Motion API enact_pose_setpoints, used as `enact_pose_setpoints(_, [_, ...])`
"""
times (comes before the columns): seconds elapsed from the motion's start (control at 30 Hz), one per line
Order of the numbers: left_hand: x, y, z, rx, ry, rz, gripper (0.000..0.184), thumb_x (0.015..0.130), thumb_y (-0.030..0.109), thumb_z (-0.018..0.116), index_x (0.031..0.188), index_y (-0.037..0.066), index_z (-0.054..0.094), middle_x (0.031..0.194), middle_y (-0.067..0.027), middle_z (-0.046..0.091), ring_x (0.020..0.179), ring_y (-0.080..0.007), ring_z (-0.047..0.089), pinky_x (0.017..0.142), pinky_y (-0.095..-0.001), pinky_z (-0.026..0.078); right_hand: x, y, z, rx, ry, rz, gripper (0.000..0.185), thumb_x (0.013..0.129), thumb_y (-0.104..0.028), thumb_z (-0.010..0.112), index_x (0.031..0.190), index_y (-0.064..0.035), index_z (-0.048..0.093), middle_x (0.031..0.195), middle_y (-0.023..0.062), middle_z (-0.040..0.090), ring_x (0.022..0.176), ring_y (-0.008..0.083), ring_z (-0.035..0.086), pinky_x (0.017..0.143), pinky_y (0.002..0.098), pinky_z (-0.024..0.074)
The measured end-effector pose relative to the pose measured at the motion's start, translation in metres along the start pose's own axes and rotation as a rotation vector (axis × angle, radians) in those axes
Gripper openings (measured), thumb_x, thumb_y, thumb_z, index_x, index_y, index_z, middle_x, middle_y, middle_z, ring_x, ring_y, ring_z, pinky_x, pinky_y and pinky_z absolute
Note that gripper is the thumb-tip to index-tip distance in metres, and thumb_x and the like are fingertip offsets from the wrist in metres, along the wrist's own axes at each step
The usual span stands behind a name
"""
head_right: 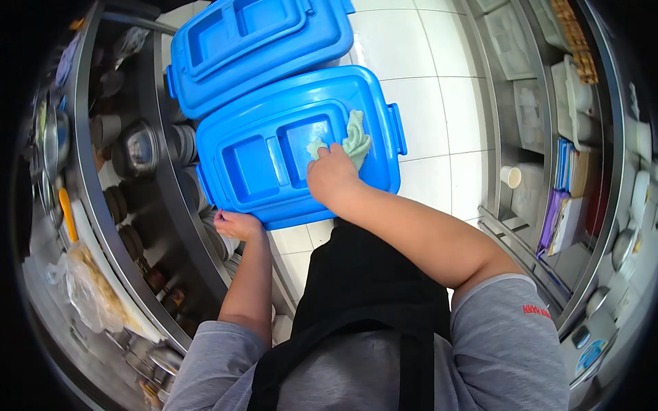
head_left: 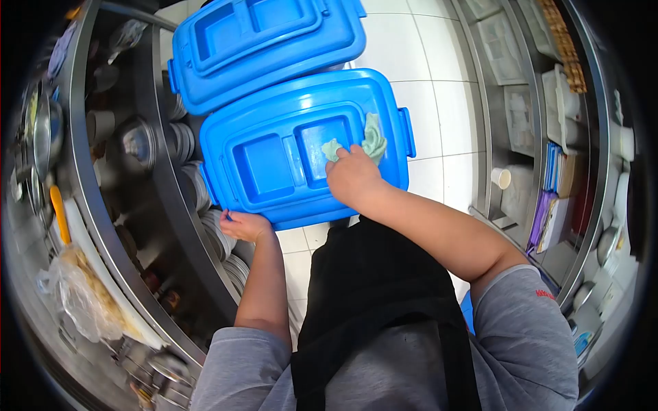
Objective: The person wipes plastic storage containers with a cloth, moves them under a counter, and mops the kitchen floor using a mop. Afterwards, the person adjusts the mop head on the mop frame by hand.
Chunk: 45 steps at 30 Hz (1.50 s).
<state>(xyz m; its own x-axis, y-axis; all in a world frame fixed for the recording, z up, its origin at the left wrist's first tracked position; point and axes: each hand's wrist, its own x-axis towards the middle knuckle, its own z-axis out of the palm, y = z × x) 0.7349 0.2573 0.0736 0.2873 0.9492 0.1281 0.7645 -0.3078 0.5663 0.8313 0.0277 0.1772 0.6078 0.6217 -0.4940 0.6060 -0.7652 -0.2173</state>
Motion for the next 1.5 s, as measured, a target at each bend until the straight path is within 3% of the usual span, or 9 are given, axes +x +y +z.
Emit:
enact_pose_setpoints(0.13, [0.0, -0.001, 0.001, 0.024, -0.01, -0.032, 0.026, 0.09, 0.023, 0.041, 0.102, 0.002, 0.052, 0.108, -0.0185, 0.048, 0.104, -0.0357, 0.045, 0.09, -0.0446, 0.034, -0.031, 0.025, -0.026, 0.356, -0.175, 0.293, 0.02, 0.08, -0.016, 0.052, 0.094, -0.0061, 0.062, 0.087, 0.0113, 0.066, 0.085, 0.0286, 0.064, 0.068, 0.0464, 0.0455])
enact_pose_setpoints(0.27, [-0.002, 0.009, -0.004, 0.058, -0.044, -0.075, 0.028, 0.091, 0.025, 0.041, 0.105, 0.002, 0.05, 0.109, -0.0188, 0.048, 0.104, -0.0357, 0.045, 0.089, -0.0446, 0.035, -0.042, 0.114, 0.011, 1.498, 0.817, 0.627, 0.02, 0.088, -0.006, 0.036, 0.101, -0.0005, 0.051, 0.09, 0.0164, 0.062, 0.079, 0.0253, 0.064, 0.069, 0.0366, 0.0523])
enact_pose_setpoints(0.43, [0.002, -0.005, -0.011, -0.118, -0.137, -0.041, 0.03, 0.089, 0.021, 0.047, 0.112, 0.002, 0.044, 0.113, -0.0195, 0.044, 0.106, -0.0335, 0.044, 0.092, -0.0443, 0.034, 0.007, 0.08, 0.057, 0.554, 0.899, 0.42, 0.037, 0.085, -0.017, 0.058, 0.122, -0.0118, 0.052, 0.109, 0.0143, 0.055, 0.1, 0.0307, 0.052, 0.088, 0.0403, 0.0424])
enact_pose_setpoints(0.5, [-0.018, 0.028, -0.032, -0.382, -0.174, 0.694, 0.034, 0.086, 0.018, 0.051, 0.115, 0.003, 0.043, 0.119, -0.0198, 0.041, 0.114, -0.0312, 0.039, 0.097, -0.0443, 0.032, 0.009, 0.064, 0.063, 0.51, 0.945, 0.512, 0.034, 0.084, -0.018, 0.059, 0.118, -0.0174, 0.057, 0.107, 0.0122, 0.053, 0.099, 0.0327, 0.049, 0.085, 0.0381, 0.0422])
enact_pose_setpoints(0.63, [-0.095, 0.106, -0.041, -0.172, -0.845, 1.445, 0.049, 0.07, 0.032, 0.073, 0.108, 0.008, 0.053, 0.1, -0.0104, 0.053, 0.096, -0.028, 0.051, 0.084, -0.0392, 0.038, 0.01, 0.075, 0.074, 0.569, 0.962, 0.548, 0.028, 0.084, -0.01, 0.057, 0.111, -0.0165, 0.062, 0.102, 0.0091, 0.056, 0.096, 0.0311, 0.052, 0.085, 0.0378, 0.0427])
enact_pose_setpoints(0.83, [-0.109, 0.097, -0.013, 0.056, -0.689, 1.597, 0.045, 0.06, 0.042, 0.076, 0.092, 0.013, 0.062, 0.08, -0.0012, 0.055, 0.068, -0.0187, 0.051, 0.061, -0.0345, 0.036, 0.002, 0.086, 0.061, 0.88, 1.239, 0.312, 0.026, 0.087, -0.001, 0.051, 0.109, -0.0092, 0.062, 0.099, 0.0125, 0.056, 0.093, 0.0292, 0.056, 0.082, 0.0349, 0.0449])
enact_pose_setpoints(1.1, [-0.041, 0.094, -0.082, -0.545, -0.545, 1.373, 0.042, 0.077, 0.044, 0.066, 0.094, 0.007, 0.056, 0.077, -0.0062, 0.053, 0.073, -0.0217, 0.054, 0.064, -0.0353, 0.042, -0.008, 0.084, 0.071, 0.771, 0.862, 0.288, 0.031, 0.086, -0.007, 0.051, 0.116, -0.0063, 0.059, 0.093, 0.0105, 0.057, 0.093, 0.027, 0.054, 0.081, 0.0365, 0.0427])
enact_pose_setpoints(1.23, [0.043, 0.054, -0.111, -0.834, -0.291, 0.77, 0.079, 0.091, 0.063, 0.024, 0.123, -0.007, 0.039, 0.127, -0.0207, 0.045, 0.106, -0.0282, 0.052, 0.088, -0.037, 0.047, -0.036, 0.046, 0.063, 0.301, 0.701, 0.409, 0.037, 0.079, -0.004, 0.049, 0.115, -0.0091, 0.059, 0.095, 0.0056, 0.055, 0.092, 0.0239, 0.053, 0.079, 0.039, 0.0418])
enact_pose_setpoints(1.5, [0.095, 0.073, -0.132, -0.988, -0.105, 0.379, 0.091, 0.084, 0.073, 0.023, 0.139, 0.001, 0.024, 0.144, -0.0158, 0.028, 0.129, -0.0338, 0.031, 0.11, -0.0441, 0.026, -0.075, -0.046, 0.139, 0.374, 0.611, 0.147, 0.032, 0.077, -0.011, 0.054, 0.108, -0.0103, 0.059, 0.092, 0.0022, 0.054, 0.087, 0.0193, 0.052, 0.072, 0.0348, 0.039])
